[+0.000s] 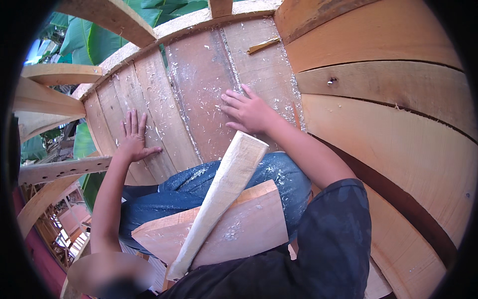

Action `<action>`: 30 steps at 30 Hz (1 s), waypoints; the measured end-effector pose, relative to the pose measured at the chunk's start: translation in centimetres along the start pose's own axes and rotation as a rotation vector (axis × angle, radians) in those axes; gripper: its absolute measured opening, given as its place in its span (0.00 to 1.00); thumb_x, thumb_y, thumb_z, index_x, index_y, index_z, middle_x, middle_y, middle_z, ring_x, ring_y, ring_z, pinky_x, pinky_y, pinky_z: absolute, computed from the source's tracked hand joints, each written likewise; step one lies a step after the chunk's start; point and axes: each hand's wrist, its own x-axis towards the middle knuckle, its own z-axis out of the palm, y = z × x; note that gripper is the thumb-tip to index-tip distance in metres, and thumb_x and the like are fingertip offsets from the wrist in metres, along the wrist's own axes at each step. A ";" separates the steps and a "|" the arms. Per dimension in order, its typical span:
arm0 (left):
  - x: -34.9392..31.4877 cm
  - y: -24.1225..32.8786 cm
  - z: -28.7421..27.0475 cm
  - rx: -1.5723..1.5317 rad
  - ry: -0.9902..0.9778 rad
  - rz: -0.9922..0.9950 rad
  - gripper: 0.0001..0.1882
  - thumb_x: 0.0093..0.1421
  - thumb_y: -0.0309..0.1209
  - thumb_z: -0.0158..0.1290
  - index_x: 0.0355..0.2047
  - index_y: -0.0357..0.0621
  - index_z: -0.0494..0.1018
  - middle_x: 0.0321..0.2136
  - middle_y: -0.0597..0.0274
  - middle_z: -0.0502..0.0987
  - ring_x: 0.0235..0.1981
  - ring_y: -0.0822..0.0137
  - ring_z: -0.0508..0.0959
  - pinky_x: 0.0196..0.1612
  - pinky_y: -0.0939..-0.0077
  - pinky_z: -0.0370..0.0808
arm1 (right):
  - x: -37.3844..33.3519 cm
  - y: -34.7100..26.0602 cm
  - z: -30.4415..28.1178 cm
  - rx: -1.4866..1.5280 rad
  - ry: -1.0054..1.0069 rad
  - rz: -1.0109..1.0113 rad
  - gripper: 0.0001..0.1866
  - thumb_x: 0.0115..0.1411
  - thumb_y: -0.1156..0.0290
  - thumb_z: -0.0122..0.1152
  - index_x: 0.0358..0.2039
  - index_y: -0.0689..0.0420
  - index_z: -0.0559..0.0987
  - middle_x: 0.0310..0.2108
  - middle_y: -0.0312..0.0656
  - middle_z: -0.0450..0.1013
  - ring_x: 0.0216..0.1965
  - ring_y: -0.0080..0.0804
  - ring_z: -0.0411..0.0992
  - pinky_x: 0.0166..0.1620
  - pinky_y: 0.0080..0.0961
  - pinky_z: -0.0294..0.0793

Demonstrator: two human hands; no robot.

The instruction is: The person sits cross-legged on a wooden structure and repeatedly wipes the surface with both hands to remove sawdust and debris. They occasionally pick up small wood pieces and place them aside.

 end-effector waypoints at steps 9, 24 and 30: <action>-0.2 0.3 -1.0 -0.008 -0.053 -0.053 0.67 0.40 0.77 0.52 0.72 0.62 0.35 0.72 0.50 0.30 0.73 0.52 0.29 0.70 0.43 0.31 | -1.0 -2.0 -3.5 0.503 -0.527 0.365 0.11 0.56 0.63 0.63 0.30 0.57 0.83 0.22 0.46 0.78 0.25 0.43 0.77 0.35 0.33 0.77; -0.8 0.9 -1.1 0.043 0.009 -0.060 0.61 0.46 0.78 0.43 0.72 0.63 0.36 0.72 0.55 0.33 0.73 0.54 0.33 0.71 0.46 0.32 | 3.6 -4.8 -1.0 0.676 -1.450 0.405 0.17 0.66 0.61 0.53 0.41 0.63 0.81 0.32 0.43 0.80 0.32 0.29 0.78 0.41 0.27 0.77; -1.0 0.6 -0.7 0.046 0.045 -0.064 0.60 0.47 0.78 0.42 0.72 0.64 0.37 0.72 0.55 0.34 0.73 0.54 0.34 0.71 0.45 0.33 | 6.4 -6.0 -0.4 0.754 -1.013 0.492 0.16 0.66 0.66 0.51 0.44 0.63 0.80 0.37 0.45 0.80 0.38 0.30 0.78 0.45 0.30 0.76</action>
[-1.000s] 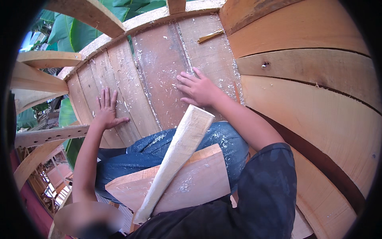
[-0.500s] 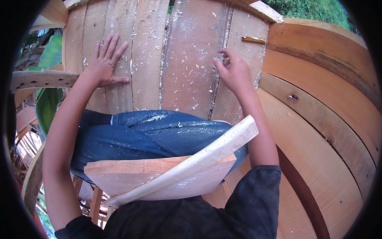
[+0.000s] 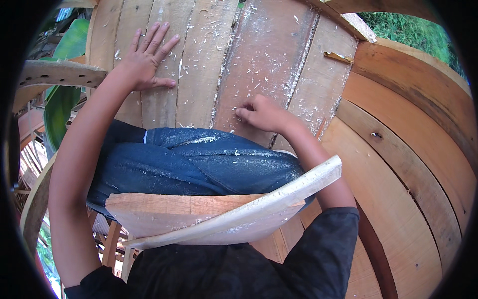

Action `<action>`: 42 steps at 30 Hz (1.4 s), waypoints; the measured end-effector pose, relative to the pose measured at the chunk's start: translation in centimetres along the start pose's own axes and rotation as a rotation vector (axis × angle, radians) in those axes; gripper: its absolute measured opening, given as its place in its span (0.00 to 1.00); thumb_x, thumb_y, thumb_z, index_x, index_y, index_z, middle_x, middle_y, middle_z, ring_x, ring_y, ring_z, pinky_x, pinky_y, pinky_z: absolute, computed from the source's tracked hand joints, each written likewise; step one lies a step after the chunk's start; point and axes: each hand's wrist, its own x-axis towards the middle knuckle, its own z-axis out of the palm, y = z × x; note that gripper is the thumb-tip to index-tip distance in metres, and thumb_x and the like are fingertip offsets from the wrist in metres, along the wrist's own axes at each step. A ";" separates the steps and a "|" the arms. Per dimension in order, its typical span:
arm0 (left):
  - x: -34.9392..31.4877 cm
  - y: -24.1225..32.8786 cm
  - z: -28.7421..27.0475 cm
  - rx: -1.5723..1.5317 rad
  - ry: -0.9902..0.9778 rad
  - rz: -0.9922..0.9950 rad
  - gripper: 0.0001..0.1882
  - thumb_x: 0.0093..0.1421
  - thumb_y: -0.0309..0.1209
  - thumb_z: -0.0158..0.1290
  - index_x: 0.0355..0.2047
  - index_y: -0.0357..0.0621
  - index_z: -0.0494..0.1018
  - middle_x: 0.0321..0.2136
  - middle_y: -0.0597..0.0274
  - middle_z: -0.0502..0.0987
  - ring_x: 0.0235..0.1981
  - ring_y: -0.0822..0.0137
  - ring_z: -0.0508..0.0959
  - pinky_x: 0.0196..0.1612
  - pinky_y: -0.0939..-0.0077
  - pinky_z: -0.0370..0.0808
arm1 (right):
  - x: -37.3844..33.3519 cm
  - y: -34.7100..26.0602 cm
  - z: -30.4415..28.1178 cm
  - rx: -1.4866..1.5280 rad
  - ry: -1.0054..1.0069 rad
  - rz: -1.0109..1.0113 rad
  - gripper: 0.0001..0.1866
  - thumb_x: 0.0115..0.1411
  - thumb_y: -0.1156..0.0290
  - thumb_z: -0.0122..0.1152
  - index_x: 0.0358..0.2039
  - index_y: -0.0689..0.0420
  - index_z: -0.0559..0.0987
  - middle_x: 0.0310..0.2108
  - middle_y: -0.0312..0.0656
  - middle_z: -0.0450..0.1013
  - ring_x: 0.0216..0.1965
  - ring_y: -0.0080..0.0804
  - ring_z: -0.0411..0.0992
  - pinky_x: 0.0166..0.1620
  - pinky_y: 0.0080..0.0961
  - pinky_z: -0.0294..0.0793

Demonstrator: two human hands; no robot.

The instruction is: The person sits cross-legged on a wooden structure and repeatedly wipes the surface with both hands to remove sawdust and debris. They occasionally pick up small wood pieces and place them aside.

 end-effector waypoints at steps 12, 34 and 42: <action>0.5 0.3 0.3 0.009 0.018 -0.026 0.60 0.44 0.80 0.41 0.72 0.70 0.37 0.73 0.62 0.33 0.73 0.60 0.32 0.71 0.45 0.33 | 2.7 -4.2 3.5 -0.150 -0.384 -0.140 0.18 0.64 0.67 0.50 0.49 0.62 0.78 0.43 0.47 0.79 0.44 0.35 0.77 0.51 0.28 0.73; -0.1 0.0 0.3 0.001 -0.026 -0.025 0.58 0.48 0.78 0.42 0.72 0.65 0.36 0.73 0.56 0.33 0.73 0.55 0.33 0.71 0.46 0.34 | 0.8 -4.1 -2.2 0.220 0.086 -0.133 0.19 0.64 0.70 0.46 0.52 0.59 0.78 0.31 0.41 0.77 0.30 0.26 0.74 0.39 0.24 0.76; 0.0 0.3 -0.6 0.022 -0.049 -0.032 0.58 0.47 0.79 0.40 0.72 0.68 0.36 0.73 0.58 0.32 0.73 0.57 0.32 0.71 0.47 0.32 | 1.1 -2.6 -1.2 0.204 -0.357 -0.002 0.18 0.64 0.68 0.49 0.50 0.62 0.78 0.41 0.43 0.79 0.37 0.27 0.77 0.45 0.23 0.77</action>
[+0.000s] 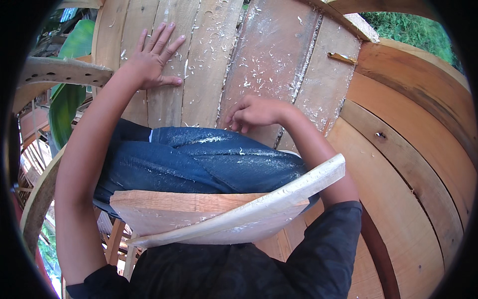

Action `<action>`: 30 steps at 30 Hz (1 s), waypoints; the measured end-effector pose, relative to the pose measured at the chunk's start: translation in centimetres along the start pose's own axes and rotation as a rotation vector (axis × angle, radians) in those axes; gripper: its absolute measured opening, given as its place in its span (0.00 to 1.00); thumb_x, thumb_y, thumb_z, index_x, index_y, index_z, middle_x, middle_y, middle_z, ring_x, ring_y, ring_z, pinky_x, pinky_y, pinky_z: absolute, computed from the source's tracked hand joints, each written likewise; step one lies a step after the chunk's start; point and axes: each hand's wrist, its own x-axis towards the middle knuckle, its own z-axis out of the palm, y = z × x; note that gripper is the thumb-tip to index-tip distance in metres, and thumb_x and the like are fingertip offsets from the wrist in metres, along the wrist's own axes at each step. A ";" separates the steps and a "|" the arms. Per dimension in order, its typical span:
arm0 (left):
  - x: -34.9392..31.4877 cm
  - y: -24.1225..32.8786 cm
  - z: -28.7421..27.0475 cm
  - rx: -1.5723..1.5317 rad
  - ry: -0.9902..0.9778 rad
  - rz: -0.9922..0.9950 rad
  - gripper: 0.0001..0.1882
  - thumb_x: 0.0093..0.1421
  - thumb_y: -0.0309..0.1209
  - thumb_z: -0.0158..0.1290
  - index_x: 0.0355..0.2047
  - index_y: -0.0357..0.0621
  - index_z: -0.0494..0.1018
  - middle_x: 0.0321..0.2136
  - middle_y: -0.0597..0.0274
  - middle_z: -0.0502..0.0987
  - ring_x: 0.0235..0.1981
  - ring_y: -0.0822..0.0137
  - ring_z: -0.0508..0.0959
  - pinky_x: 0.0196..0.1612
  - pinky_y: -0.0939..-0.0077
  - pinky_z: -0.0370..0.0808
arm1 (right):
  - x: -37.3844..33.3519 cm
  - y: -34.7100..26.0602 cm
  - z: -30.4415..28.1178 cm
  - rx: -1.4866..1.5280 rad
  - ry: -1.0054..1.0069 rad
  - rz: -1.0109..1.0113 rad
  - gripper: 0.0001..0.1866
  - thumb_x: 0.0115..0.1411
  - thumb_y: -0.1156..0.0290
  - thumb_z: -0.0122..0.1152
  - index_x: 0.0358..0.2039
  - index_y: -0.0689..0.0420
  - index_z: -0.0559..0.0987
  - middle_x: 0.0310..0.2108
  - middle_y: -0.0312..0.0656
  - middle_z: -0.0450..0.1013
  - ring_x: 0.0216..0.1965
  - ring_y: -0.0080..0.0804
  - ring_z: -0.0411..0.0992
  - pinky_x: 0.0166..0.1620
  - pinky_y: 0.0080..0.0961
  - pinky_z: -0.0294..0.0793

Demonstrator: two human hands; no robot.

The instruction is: The person sits cross-legged on a wooden structure and repeatedly wipes the surface with both hands to remove sawdust and debris. They occasionally pick up small wood pieces and place them aside.

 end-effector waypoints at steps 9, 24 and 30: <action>0.1 -0.2 0.1 -0.034 0.014 0.027 0.59 0.48 0.79 0.40 0.72 0.64 0.37 0.73 0.55 0.33 0.73 0.56 0.32 0.71 0.46 0.31 | -1.6 -1.3 -3.4 0.088 0.825 -0.534 0.19 0.63 0.69 0.53 0.51 0.64 0.77 0.46 0.43 0.78 0.44 0.28 0.76 0.51 0.26 0.74; 0.2 -0.3 0.1 -0.067 0.002 0.040 0.59 0.47 0.80 0.39 0.72 0.64 0.37 0.72 0.54 0.33 0.73 0.55 0.31 0.70 0.46 0.28 | 1.3 -4.1 -6.6 -0.191 0.799 -0.445 0.18 0.64 0.65 0.55 0.50 0.62 0.77 0.39 0.42 0.79 0.40 0.27 0.78 0.41 0.26 0.77; 0.2 -0.5 0.5 -0.047 0.028 0.031 0.58 0.47 0.80 0.37 0.72 0.67 0.36 0.73 0.58 0.32 0.73 0.58 0.31 0.70 0.45 0.29 | -0.3 -5.3 -7.3 -0.032 0.488 -0.204 0.15 0.64 0.66 0.55 0.47 0.61 0.78 0.38 0.40 0.78 0.38 0.23 0.76 0.40 0.24 0.77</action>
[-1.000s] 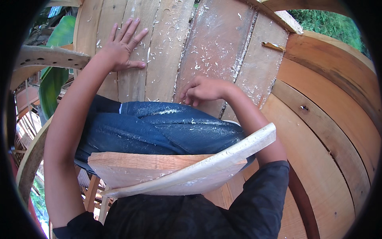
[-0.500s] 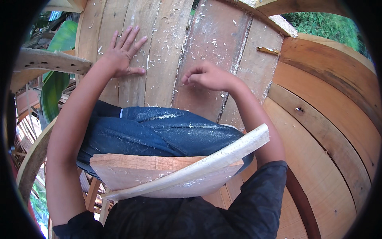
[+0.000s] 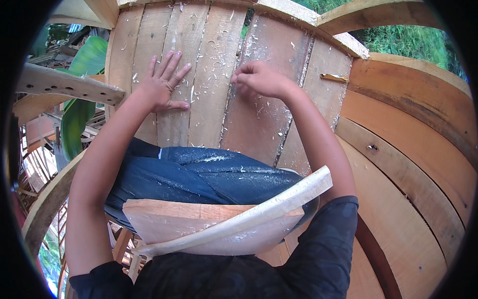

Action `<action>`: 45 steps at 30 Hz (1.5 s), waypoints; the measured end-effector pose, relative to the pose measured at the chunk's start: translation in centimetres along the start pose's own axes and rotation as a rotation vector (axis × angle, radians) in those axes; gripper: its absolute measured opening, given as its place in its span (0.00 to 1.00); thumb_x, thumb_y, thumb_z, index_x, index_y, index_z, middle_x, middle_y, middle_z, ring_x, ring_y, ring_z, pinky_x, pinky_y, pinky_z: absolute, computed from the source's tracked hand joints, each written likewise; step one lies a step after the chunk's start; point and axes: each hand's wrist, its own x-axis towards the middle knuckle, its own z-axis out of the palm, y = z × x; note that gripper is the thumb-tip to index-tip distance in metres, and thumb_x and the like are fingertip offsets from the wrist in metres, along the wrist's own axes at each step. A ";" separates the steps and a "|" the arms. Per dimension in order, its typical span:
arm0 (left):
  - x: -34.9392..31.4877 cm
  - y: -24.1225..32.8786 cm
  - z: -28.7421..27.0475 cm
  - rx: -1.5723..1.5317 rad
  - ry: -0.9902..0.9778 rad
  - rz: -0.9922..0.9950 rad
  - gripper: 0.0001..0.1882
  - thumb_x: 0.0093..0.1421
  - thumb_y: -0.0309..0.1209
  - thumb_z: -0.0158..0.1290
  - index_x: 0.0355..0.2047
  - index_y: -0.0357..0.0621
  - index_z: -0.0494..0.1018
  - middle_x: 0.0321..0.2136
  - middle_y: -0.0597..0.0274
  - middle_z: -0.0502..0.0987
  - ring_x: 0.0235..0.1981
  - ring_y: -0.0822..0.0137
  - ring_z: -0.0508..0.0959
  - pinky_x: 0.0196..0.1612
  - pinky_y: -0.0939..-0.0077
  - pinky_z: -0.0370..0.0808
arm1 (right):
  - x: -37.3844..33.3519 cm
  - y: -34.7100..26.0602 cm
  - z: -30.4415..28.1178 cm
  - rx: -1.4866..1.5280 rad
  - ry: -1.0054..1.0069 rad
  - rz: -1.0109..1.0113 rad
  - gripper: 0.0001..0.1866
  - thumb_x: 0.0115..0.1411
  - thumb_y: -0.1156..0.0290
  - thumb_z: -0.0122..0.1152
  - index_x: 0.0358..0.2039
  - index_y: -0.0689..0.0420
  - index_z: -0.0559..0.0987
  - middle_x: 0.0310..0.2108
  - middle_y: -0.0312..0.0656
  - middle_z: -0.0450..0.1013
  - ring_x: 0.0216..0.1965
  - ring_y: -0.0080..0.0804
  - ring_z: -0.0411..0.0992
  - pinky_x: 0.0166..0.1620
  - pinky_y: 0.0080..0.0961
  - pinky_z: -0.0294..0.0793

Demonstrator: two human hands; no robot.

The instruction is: The person sits cross-legged on a wooden structure and repeatedly wipes the surface with both hands to remove sawdust and debris. They occasionally pick up small wood pieces and place them aside.

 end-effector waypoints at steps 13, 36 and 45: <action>8.9 4.9 -1.5 -0.192 0.713 0.173 0.51 0.55 0.72 0.39 0.71 0.55 0.48 0.70 0.49 0.47 0.72 0.53 0.44 0.69 0.41 0.37 | -5.0 8.4 2.6 -0.886 0.957 -0.286 0.35 0.60 0.50 0.58 0.63 0.54 0.65 0.67 0.51 0.55 0.68 0.50 0.52 0.68 0.52 0.48; 11.0 2.1 -5.5 -0.002 0.758 0.342 0.34 0.66 0.56 0.40 0.68 0.57 0.56 0.69 0.59 0.54 0.71 0.60 0.50 0.71 0.48 0.41 | 2.9 7.6 0.6 -0.822 1.158 -0.037 0.40 0.64 0.44 0.49 0.67 0.60 0.57 0.69 0.58 0.49 0.72 0.51 0.44 0.67 0.64 0.34; 9.9 1.8 -2.9 -0.237 0.814 -0.150 0.36 0.64 0.58 0.42 0.67 0.53 0.58 0.67 0.47 0.55 0.70 0.54 0.52 0.67 0.40 0.44 | 4.5 3.4 0.3 -0.844 0.882 -0.628 0.39 0.65 0.43 0.47 0.66 0.60 0.60 0.68 0.57 0.53 0.71 0.49 0.47 0.69 0.56 0.41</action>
